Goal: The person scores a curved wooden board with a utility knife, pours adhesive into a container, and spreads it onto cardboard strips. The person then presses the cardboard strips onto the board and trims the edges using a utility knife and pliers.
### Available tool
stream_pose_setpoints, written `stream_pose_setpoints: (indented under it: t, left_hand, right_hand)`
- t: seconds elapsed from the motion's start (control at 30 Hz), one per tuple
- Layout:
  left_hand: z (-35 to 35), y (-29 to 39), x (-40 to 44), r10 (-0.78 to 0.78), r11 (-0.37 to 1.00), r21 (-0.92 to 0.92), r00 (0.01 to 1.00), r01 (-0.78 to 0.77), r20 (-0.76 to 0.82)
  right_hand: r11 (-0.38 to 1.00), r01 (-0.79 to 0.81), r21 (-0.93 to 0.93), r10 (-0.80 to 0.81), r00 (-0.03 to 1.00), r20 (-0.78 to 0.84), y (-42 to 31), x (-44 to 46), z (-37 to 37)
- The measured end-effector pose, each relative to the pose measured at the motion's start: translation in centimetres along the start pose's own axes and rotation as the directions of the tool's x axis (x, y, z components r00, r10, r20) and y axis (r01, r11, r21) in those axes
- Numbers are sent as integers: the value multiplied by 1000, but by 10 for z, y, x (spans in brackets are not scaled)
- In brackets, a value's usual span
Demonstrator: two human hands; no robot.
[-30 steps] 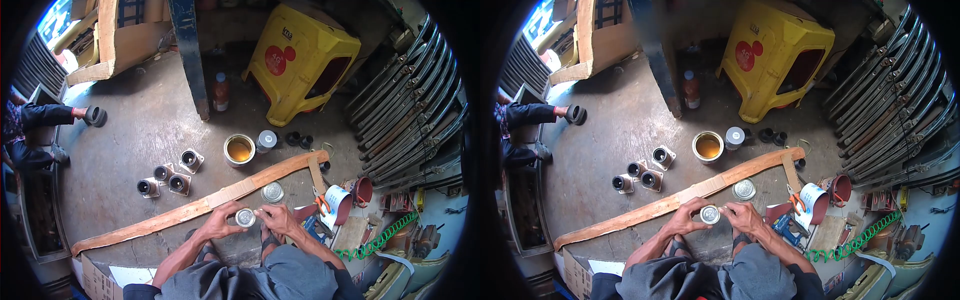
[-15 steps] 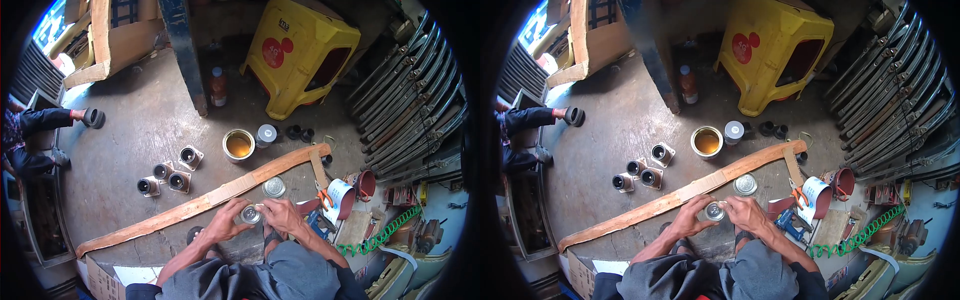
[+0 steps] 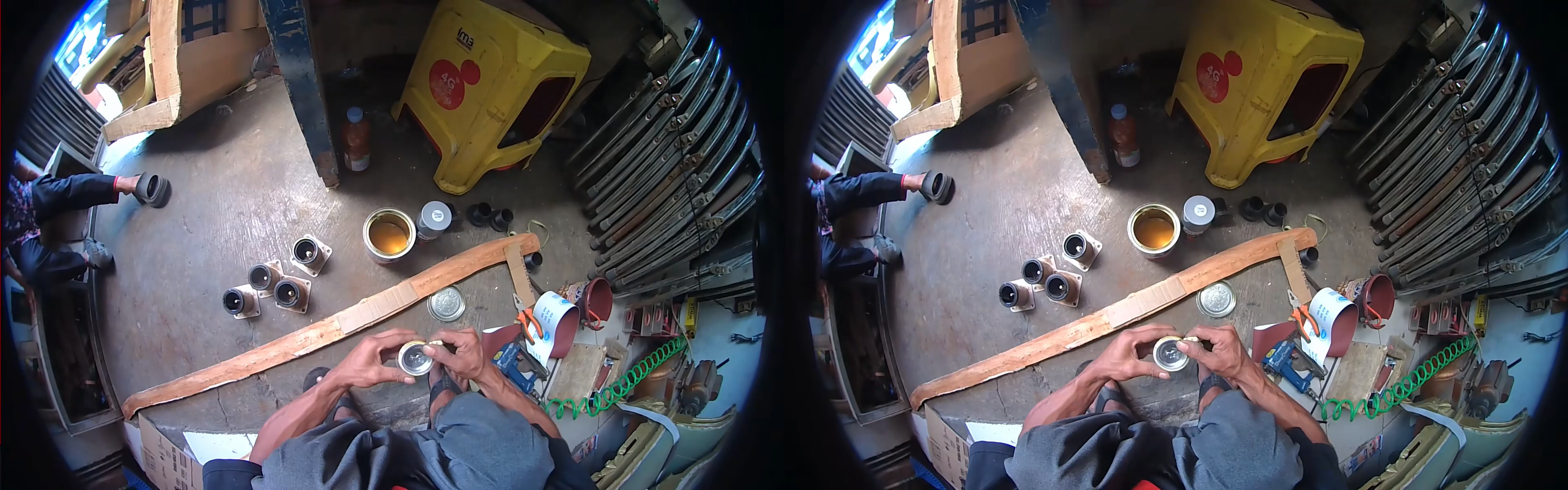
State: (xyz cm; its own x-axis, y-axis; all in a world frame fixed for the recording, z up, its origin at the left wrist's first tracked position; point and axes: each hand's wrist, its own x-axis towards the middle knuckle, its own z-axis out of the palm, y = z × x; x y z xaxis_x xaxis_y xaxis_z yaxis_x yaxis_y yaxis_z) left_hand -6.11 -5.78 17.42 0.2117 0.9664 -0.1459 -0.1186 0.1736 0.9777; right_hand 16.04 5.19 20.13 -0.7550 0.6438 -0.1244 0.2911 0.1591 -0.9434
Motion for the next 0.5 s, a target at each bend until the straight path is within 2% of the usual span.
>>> stream_pose_setpoints:
  t: [0.03,0.07,0.13,0.17,0.2,0.23,0.27,0.3,0.37,0.43,0.47,0.5]
  left_hand:
    - [5,0,0,-47,976,-216,999,42,-21]
    - [7,1,2,-45,976,-212,999,41,-17]
    - [7,5,4,60,997,-54,996,-63,-60]
    - [9,0,2,52,997,-59,997,-55,-61]
    - [8,-12,4,22,995,99,984,-4,-178]
    - [4,-18,11,24,966,253,953,55,-300]
    - [2,-23,15,39,975,216,927,46,-374]
    - [0,-28,15,40,975,219,927,46,-372]
    - [-4,-11,14,219,928,367,880,-55,-421]
    - [-8,-7,14,248,903,429,862,-39,-442]
    - [-8,-11,13,274,890,453,861,-58,-429]
    - [-6,-15,12,299,876,475,863,-79,-408]
  right_hand:
    - [1000,-5,3,5,1000,1,0,-2,1]
    - [999,41,-28,-43,997,-60,-1,-1,0]
    - [995,84,-58,-91,988,-124,-5,0,-1]
    - [957,160,-242,-192,975,-113,-12,-4,-3]
    - [876,235,-422,-294,952,-81,-17,-6,-6]
    - [870,246,-428,-305,949,-76,-16,-4,-7]
    - [827,307,-471,-359,933,-21,-15,-8,-4]
    - [782,361,-507,-405,914,27,-14,-13,1]
    - [808,358,-469,-405,914,1,0,-24,3]
    - [798,285,-531,-346,938,-16,15,-29,0]
    - [839,213,-500,-252,968,-10,22,-33,1]
    - [838,212,-503,-251,968,-10,38,-36,2]
